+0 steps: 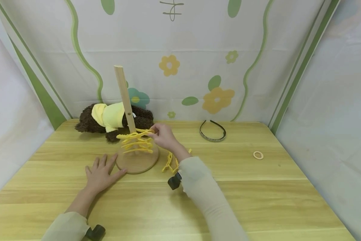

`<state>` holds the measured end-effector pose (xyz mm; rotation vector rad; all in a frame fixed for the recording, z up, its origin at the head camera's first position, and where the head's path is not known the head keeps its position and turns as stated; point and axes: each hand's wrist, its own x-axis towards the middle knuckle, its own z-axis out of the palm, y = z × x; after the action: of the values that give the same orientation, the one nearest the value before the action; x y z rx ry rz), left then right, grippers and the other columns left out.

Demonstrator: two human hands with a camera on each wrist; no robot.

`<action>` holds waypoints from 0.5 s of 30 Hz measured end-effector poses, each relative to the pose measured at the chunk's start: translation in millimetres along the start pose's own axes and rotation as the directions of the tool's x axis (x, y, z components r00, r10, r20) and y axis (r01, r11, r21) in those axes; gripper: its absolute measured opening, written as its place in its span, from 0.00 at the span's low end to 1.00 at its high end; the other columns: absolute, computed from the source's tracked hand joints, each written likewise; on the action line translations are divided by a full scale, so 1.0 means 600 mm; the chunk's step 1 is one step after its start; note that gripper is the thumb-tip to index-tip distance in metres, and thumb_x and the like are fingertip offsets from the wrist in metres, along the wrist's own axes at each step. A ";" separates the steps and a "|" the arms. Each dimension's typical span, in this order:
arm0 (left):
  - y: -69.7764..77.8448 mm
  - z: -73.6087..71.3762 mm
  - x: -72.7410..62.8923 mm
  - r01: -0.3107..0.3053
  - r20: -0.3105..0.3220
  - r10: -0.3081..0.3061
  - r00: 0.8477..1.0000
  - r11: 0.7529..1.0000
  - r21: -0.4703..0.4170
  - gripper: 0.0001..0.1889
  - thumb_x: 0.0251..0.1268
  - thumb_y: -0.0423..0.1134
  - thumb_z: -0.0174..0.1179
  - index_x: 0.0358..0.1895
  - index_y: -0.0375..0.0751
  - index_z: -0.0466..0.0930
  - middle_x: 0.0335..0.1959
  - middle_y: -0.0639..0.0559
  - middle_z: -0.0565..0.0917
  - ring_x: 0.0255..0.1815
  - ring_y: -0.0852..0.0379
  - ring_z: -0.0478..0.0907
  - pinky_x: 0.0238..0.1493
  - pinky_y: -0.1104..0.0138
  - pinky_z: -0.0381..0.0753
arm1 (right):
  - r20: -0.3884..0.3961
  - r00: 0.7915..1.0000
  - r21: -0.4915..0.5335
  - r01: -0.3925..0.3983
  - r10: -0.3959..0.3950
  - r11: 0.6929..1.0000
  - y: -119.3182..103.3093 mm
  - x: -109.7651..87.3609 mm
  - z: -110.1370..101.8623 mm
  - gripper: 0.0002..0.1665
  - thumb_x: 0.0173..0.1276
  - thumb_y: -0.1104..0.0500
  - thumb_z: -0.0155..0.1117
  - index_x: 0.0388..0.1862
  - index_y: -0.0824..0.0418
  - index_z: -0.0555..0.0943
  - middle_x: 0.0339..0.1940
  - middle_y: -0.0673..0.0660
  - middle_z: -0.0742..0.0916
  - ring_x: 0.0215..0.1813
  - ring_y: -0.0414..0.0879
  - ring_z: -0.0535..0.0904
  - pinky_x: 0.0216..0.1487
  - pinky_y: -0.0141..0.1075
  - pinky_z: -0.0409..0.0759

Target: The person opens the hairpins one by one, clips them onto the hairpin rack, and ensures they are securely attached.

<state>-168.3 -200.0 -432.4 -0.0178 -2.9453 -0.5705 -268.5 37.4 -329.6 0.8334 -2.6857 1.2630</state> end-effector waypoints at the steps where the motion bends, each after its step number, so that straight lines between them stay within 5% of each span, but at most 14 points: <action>1: 0.000 0.000 0.000 0.000 0.000 0.000 1.000 1.000 0.001 0.46 0.45 0.72 0.43 0.66 0.48 0.52 0.63 0.31 0.49 0.61 0.30 0.38 0.47 0.34 0.29 | 0.004 1.000 -0.003 0.000 0.000 1.000 -0.002 0.000 0.002 0.12 0.60 0.59 0.58 0.40 0.65 0.77 0.30 0.54 0.79 0.29 0.43 0.72 0.29 0.31 0.71; 15: 0.000 0.003 0.001 0.004 -0.004 -0.004 1.000 1.000 0.000 0.46 0.45 0.73 0.43 0.66 0.48 0.52 0.63 0.31 0.49 0.61 0.30 0.38 0.47 0.34 0.28 | 0.015 1.000 -0.011 -0.025 0.025 1.000 -0.008 0.000 0.007 0.17 0.57 0.56 0.61 0.43 0.64 0.77 0.34 0.54 0.79 0.29 0.43 0.71 0.29 0.31 0.70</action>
<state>-169.3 -199.3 -434.0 -0.0110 -2.9420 -0.5697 -265.5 31.8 -329.4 0.8142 -2.7208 1.2516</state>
